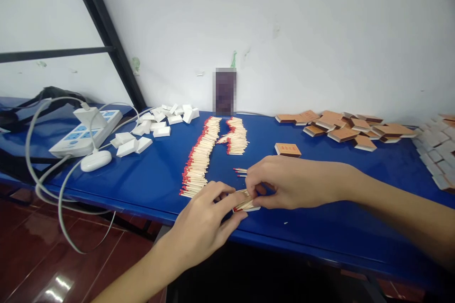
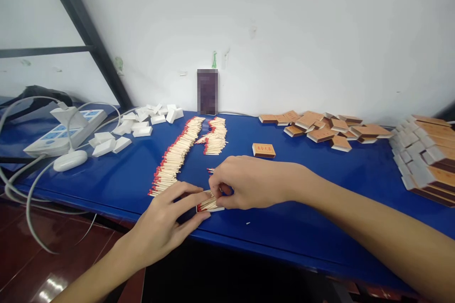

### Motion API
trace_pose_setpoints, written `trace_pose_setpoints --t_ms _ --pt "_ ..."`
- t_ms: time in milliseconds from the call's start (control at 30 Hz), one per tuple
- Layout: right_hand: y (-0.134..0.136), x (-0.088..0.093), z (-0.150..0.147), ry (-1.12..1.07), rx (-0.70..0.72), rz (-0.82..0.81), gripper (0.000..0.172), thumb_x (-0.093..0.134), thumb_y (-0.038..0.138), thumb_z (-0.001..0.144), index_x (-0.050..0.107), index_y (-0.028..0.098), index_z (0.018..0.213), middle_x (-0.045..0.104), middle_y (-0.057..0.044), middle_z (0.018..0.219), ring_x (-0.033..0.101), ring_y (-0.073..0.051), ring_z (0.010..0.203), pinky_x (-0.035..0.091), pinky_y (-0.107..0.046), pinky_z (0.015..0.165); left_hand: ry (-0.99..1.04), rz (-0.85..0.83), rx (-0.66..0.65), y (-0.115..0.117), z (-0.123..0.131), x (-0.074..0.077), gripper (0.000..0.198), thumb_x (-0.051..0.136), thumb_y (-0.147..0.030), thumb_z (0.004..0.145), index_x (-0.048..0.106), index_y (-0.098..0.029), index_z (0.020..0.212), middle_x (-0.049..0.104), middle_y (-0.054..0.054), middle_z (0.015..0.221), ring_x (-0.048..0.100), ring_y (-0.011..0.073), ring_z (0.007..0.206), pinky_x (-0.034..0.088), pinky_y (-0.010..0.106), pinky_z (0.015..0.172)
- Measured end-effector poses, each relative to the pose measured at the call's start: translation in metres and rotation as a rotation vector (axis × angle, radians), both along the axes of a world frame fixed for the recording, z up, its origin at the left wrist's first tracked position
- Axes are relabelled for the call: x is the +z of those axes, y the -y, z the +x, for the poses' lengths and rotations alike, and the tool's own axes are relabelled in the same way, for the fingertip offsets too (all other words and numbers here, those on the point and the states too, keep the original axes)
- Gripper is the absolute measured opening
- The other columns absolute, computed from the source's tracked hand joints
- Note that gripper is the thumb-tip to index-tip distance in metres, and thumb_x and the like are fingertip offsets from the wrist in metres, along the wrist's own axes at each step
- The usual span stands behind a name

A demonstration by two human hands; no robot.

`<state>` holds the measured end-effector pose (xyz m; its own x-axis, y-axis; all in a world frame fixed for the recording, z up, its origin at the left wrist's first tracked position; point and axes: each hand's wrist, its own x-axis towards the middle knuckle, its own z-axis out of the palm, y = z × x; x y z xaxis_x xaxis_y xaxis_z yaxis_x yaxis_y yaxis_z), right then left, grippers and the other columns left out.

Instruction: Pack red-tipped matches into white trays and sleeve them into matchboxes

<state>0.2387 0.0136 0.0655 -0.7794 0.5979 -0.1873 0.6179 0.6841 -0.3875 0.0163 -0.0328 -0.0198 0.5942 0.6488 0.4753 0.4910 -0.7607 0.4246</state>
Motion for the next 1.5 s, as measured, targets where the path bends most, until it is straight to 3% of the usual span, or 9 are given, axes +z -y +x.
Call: trace_pose_setpoints --t_ms 200,367,467,633,1000,1267,1500 --pt "-0.008 0.008 0.004 0.056 -0.061 -0.109 0.022 0.063 0.041 0.085 0.069 0.020 0.085 0.069 -0.002 0.079 0.061 -0.017 0.073 0.042 -0.026 0.062 -0.075 0.020 -0.008 0.001 0.000 0.004 0.026 0.054 -0.024 0.099 0.062 -0.024 0.124 0.061 0.007 0.111 0.060 0.0214 0.097 0.056 0.039 0.086" --pt "-0.017 0.007 0.007 0.056 -0.050 -0.234 0.020 0.064 0.037 0.086 0.072 0.018 0.085 0.069 -0.001 0.076 0.061 -0.014 0.067 0.043 -0.024 0.060 -0.099 0.086 0.015 0.002 0.000 0.002 0.023 0.053 -0.025 0.100 0.065 -0.021 0.119 0.061 0.009 0.115 0.061 0.0227 0.097 0.057 0.042 0.086" --pt "-0.020 0.003 0.006 0.026 -0.026 -0.271 0.020 0.064 0.036 0.086 0.073 0.018 0.085 0.068 -0.001 0.073 0.060 -0.013 0.065 0.043 -0.023 0.059 -0.098 0.149 0.022 0.000 -0.001 -0.001 0.022 0.054 -0.024 0.099 0.066 -0.019 0.117 0.060 0.010 0.128 0.059 0.0254 0.110 0.055 0.045 0.095" --pt "-0.021 -0.004 0.002 -0.015 -0.010 -0.266 0.018 0.065 0.033 0.086 0.071 0.017 0.081 0.066 0.001 0.069 0.058 -0.011 0.061 0.042 -0.022 0.058 -0.078 0.151 -0.049 -0.002 -0.002 -0.003 0.028 0.054 -0.020 0.099 0.061 -0.017 0.126 0.063 0.007 0.131 0.056 0.0217 0.121 0.051 0.039 0.106" --pt "-0.022 -0.003 0.004 -0.010 -0.005 -0.276 0.025 0.056 0.037 0.093 0.066 0.016 0.083 0.061 0.001 0.069 0.053 -0.011 0.060 0.039 -0.024 0.058 -0.072 0.100 -0.136 -0.004 -0.002 0.005 0.035 0.055 -0.016 0.098 0.060 -0.024 0.132 0.068 -0.001 0.126 0.053 0.0207 0.110 0.056 0.036 0.094" --pt "-0.021 -0.009 -0.001 0.006 -0.028 -0.245 0.032 0.053 0.044 0.095 0.060 0.017 0.078 0.059 0.002 0.067 0.049 -0.010 0.058 0.037 -0.024 0.056 -0.022 0.122 -0.161 -0.004 -0.003 0.002 0.034 0.055 -0.012 0.098 0.061 -0.022 0.130 0.069 0.002 0.124 0.055 0.0202 0.113 0.056 0.035 0.096" --pt "-0.020 -0.003 0.005 0.028 -0.012 -0.276 0.030 0.054 0.044 0.093 0.062 0.017 0.084 0.061 0.001 0.071 0.052 -0.012 0.061 0.038 -0.025 0.057 0.028 0.091 -0.121 -0.003 -0.003 -0.003 0.033 0.057 -0.014 0.097 0.059 -0.022 0.129 0.067 0.006 0.122 0.061 0.0192 0.115 0.056 0.036 0.099"
